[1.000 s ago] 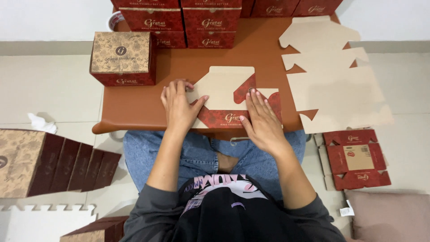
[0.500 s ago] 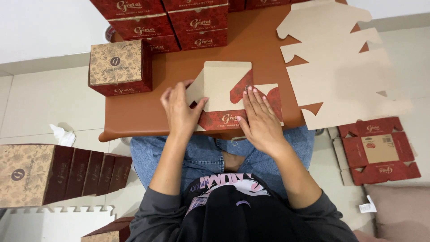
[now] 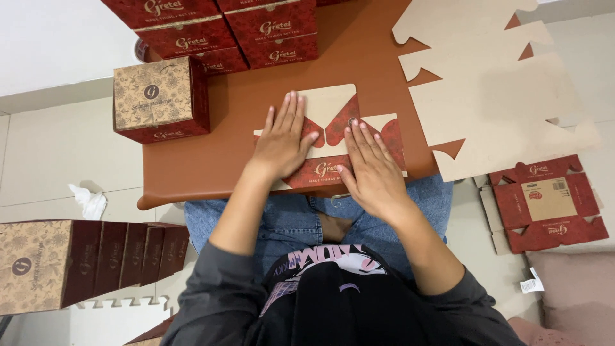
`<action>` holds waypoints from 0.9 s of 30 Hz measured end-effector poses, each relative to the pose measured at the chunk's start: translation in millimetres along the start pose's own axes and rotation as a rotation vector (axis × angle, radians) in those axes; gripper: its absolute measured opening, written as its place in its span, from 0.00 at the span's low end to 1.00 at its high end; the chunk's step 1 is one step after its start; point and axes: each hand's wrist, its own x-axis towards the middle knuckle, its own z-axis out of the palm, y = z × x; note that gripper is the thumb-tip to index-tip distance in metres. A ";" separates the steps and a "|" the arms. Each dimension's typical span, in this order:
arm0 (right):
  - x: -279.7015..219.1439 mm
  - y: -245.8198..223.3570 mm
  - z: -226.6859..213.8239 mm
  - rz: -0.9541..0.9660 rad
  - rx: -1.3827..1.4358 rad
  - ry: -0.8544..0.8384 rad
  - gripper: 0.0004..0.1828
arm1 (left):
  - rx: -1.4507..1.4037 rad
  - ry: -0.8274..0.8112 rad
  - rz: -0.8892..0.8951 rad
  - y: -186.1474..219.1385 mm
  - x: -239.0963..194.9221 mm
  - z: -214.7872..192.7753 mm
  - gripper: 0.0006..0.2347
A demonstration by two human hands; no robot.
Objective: The person assembles flat-packed cardboard boxes by folding the flaps and tucking the tabs into slots to form a rectangular shape. They repeat this process for multiple boxes, placing the finished ones on a stack to the left.
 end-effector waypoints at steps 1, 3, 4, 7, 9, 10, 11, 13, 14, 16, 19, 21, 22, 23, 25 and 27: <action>0.2 0.0 -0.2 0.001 -0.017 0.000 0.37 | 0.009 -0.040 -0.008 -6.4 11.0 2.5 0.33; 4.7 1.1 -2.8 -0.003 -0.041 0.001 0.37 | 0.014 -0.071 -0.015 -14.9 20.0 2.9 0.34; 8.9 2.0 -4.8 0.006 -0.090 0.016 0.36 | -0.010 -0.086 0.039 -17.1 18.7 0.7 0.37; 24.7 3.5 -16.9 0.019 -0.151 0.027 0.35 | -0.163 -0.059 0.131 -12.4 3.1 -18.0 0.39; 34.8 0.3 -26.2 0.015 -0.158 0.019 0.35 | -0.292 -0.018 0.157 -11.9 -7.3 -28.5 0.38; 38.2 -2.2 -30.9 0.005 -0.164 -0.020 0.34 | -0.327 0.038 0.136 -13.7 -10.6 -29.1 0.33; 42.0 -5.3 -35.3 -0.004 -0.171 -0.059 0.33 | -0.361 0.095 0.115 -16.0 -14.0 -29.8 0.27; 46.6 -1.9 -35.9 -0.002 -0.118 -0.024 0.30 | -0.309 0.147 0.064 -18.0 -20.6 -29.5 0.28; 48.9 0.5 -36.6 0.010 -0.062 0.012 0.28 | -0.254 0.192 0.020 -18.4 -22.4 -29.5 0.29; 46.8 12.5 -31.2 0.105 0.030 0.060 0.23 | -0.211 0.217 -0.061 -32.3 -24.4 -11.5 0.29; 42.0 24.4 -34.6 0.208 0.258 0.243 0.24 | -0.261 0.260 -0.181 -45.5 -21.9 10.7 0.24; 37.0 33.3 -31.5 0.212 0.387 0.378 0.28 | -0.357 0.285 -0.220 -43.8 -24.7 13.5 0.21; 34.2 39.8 -25.8 0.226 0.303 0.460 0.31 | -0.424 0.338 -0.260 -39.0 -28.0 8.9 0.26; 31.4 46.4 -20.4 0.239 0.219 0.542 0.33 | -0.490 0.391 -0.300 -34.1 -31.3 4.1 0.31; 13.6 19.8 -27.9 0.136 0.050 0.629 0.22 | -0.628 0.468 -0.276 -34.0 -35.0 -2.2 0.24; -2.9 -2.3 -17.2 0.027 -0.119 0.708 0.13 | -0.768 0.547 -0.255 -41.2 -32.8 -0.9 0.17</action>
